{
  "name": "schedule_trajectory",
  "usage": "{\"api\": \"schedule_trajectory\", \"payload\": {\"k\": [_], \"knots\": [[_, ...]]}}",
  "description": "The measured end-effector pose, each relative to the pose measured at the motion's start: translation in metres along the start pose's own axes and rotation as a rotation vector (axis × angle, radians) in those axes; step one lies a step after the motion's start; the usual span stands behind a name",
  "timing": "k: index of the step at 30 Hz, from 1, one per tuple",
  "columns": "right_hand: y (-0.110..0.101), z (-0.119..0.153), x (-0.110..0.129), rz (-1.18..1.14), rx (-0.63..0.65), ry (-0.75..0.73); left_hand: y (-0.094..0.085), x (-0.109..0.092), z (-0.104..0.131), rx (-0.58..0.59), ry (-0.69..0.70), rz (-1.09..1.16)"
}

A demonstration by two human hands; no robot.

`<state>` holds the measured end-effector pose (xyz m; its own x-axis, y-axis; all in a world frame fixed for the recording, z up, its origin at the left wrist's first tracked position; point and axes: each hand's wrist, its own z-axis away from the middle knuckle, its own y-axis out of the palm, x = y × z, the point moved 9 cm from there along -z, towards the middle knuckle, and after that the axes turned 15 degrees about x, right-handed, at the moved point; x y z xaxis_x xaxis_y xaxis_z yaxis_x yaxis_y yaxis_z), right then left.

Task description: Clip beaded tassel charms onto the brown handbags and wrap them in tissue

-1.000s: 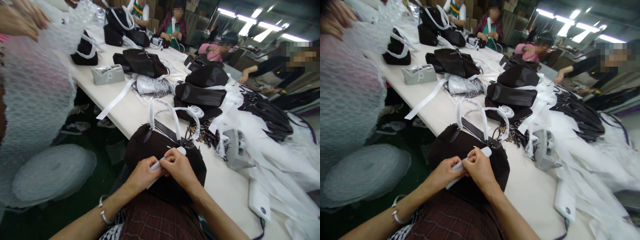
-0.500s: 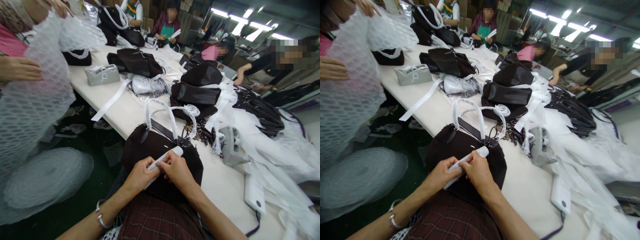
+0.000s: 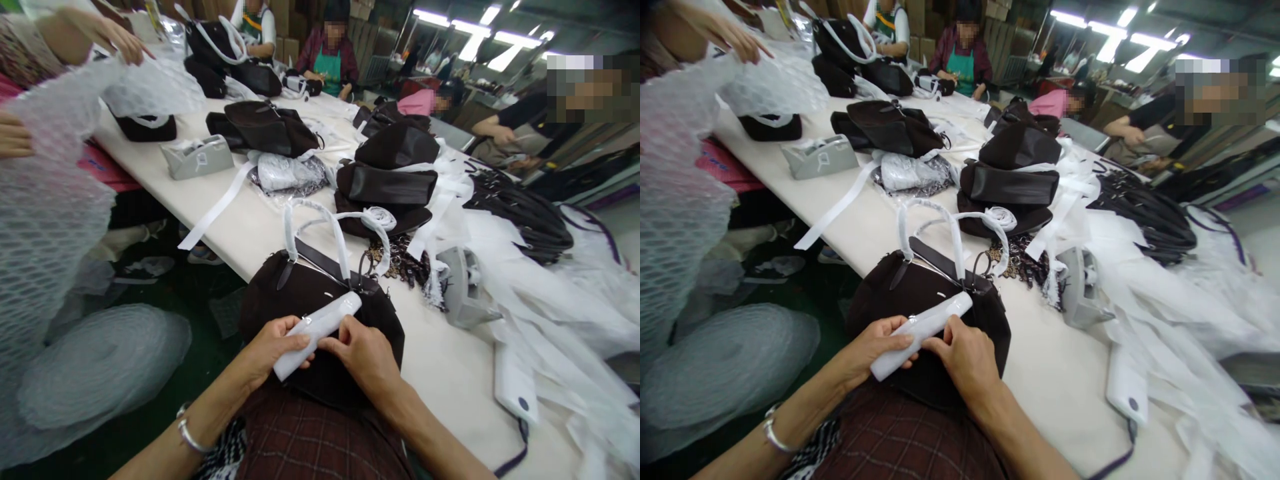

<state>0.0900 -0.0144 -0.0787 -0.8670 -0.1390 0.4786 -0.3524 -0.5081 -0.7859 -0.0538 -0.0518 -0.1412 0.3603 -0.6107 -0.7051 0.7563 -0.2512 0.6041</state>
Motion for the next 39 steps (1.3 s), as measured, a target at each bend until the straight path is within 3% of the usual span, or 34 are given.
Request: {"api": "schedule_trajectory", "payload": {"k": [3, 6, 10, 13, 15, 18, 21, 25, 28, 31, 34, 39], "knots": [[-0.017, 0.006, 0.029, 0.356, -0.121, -0.235, 0.000, -0.001, 0.002, 0.003, -0.036, 0.049], [-0.017, 0.015, 0.062, 0.553, -0.201, -0.499, 0.002, -0.001, 0.002, 0.029, -0.061, 0.062], [-0.004, 0.015, 0.073, 0.570, -0.209, -0.586, 0.004, -0.004, 0.004, 0.029, -0.071, -0.148], [-0.002, 0.009, 0.058, 0.400, -0.050, -0.569, 0.007, -0.024, 0.011, -0.053, -0.030, -0.665], [-0.016, 0.006, 0.042, 0.209, 0.030, -0.550, 0.016, -0.038, 0.016, -0.112, -0.016, -1.044], [-0.052, -0.007, 0.000, -0.054, -0.042, -0.334, 0.029, -0.048, 0.019, -0.150, -0.089, -1.465], [-0.061, -0.020, -0.035, -0.054, -0.070, -0.112, 0.039, -0.057, 0.016, -0.139, -0.161, -1.682], [-0.046, -0.028, -0.043, 0.014, -0.077, -0.124, 0.064, -0.078, -0.009, -0.079, -0.072, -1.734], [-0.039, -0.029, -0.045, -0.130, -0.098, -0.201, 0.083, -0.088, -0.048, -0.060, -0.036, -1.754], [-0.039, -0.029, -0.052, -0.301, -0.092, -0.241, 0.094, -0.083, -0.087, 0.010, -0.041, -1.762], [-0.039, -0.030, -0.064, -0.421, -0.058, -0.215, 0.095, -0.074, -0.106, 0.056, -0.018, -1.715], [-0.038, -0.029, -0.080, -0.428, -0.063, -0.159, 0.079, -0.067, -0.101, -0.018, 0.068, -1.492]]}}
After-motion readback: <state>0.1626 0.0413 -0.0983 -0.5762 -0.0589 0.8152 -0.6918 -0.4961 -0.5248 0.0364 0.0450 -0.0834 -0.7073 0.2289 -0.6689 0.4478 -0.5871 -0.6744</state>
